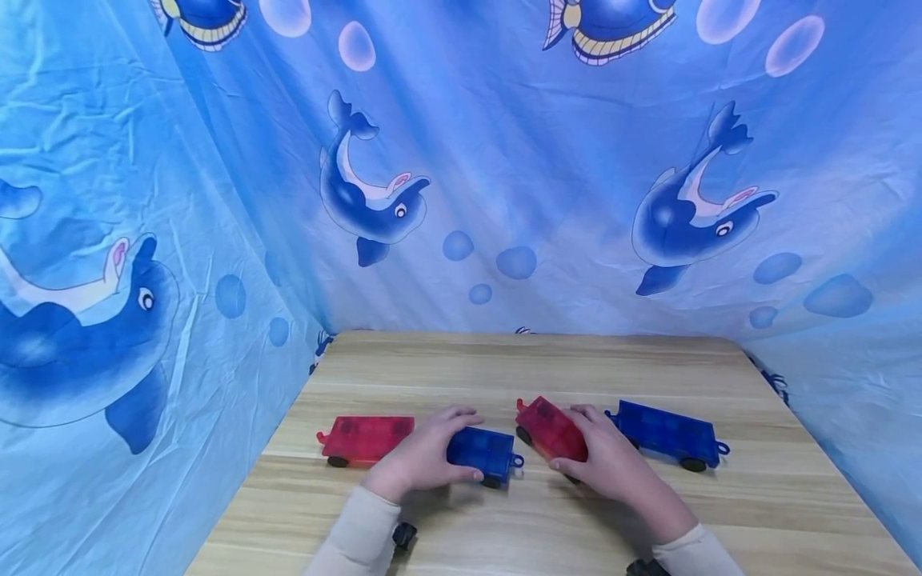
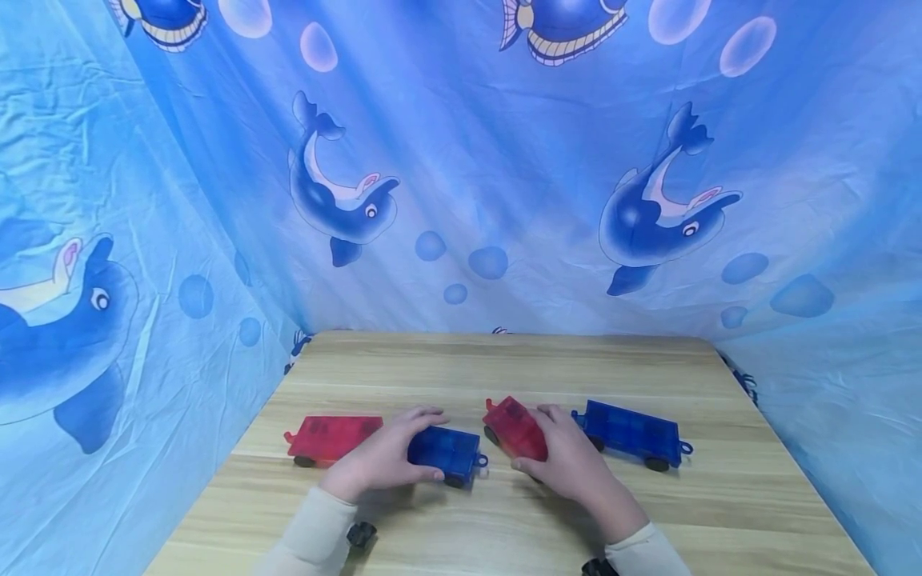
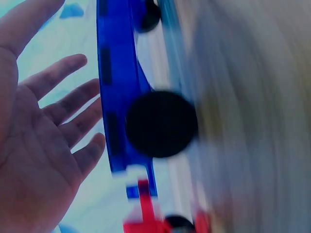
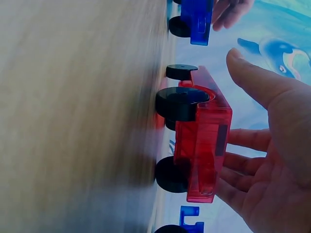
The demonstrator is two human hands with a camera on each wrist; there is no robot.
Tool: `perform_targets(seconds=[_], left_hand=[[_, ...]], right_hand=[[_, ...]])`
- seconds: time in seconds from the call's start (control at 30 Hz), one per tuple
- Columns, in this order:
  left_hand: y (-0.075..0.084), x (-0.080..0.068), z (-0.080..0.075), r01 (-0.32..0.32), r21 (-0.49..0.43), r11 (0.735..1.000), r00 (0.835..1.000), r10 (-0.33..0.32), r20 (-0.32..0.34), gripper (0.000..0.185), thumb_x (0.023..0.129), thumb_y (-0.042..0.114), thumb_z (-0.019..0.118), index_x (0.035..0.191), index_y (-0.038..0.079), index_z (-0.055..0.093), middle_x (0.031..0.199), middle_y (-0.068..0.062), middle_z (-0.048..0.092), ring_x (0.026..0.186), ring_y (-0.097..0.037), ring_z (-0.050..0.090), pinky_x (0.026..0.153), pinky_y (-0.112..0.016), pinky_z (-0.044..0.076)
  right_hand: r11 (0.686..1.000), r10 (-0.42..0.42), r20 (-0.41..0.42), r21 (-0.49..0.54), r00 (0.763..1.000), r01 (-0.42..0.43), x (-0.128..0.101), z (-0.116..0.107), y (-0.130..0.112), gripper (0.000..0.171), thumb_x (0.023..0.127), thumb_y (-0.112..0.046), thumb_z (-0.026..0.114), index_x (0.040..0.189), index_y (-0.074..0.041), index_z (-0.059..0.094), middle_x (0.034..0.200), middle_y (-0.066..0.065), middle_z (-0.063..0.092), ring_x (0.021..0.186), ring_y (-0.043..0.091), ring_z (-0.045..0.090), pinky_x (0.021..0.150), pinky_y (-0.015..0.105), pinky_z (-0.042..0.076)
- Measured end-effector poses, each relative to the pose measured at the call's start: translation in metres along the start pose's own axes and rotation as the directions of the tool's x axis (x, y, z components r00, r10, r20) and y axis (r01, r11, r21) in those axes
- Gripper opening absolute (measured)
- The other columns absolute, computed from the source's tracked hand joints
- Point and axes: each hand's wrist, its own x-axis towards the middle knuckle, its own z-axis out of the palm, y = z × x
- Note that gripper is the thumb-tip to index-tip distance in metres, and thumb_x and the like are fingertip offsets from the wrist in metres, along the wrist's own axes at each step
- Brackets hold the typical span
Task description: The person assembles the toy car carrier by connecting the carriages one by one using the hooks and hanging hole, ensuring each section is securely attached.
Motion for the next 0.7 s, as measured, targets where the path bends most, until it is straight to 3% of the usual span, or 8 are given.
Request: perform_targets(seconds=[0.4,0.7], left_hand=[[0.013,0.007,0.015,-0.055,0.092,0.994,0.998,0.053,0.033,0.083,0.071,0.057,0.079,0.142,0.030,0.047,0.141,0.003,0.046,0.128,-0.022,0.042,0.101,-0.049,0.039],[0.010,0.005,0.016,-0.012,0.128,0.992,0.999,0.008,0.032,0.070,0.076,0.045,0.080,0.137,0.025,0.053,0.137,0.006,0.049,0.127,-0.022,0.044,0.101,-0.046,0.040]], right_hand=[[0.998,0.059,0.051,0.004,0.997,-0.060,0.001,0.005,0.006,0.092,0.066,-0.062,0.080,0.140,-0.016,0.050,0.130,0.003,0.052,0.104,0.019,0.055,0.081,0.046,0.053],[0.998,0.058,0.055,-0.010,0.997,-0.057,-0.001,0.005,0.009,0.087,0.068,-0.055,0.082,0.138,-0.012,0.053,0.125,0.003,0.056,0.101,0.017,0.055,0.081,0.042,0.052]])
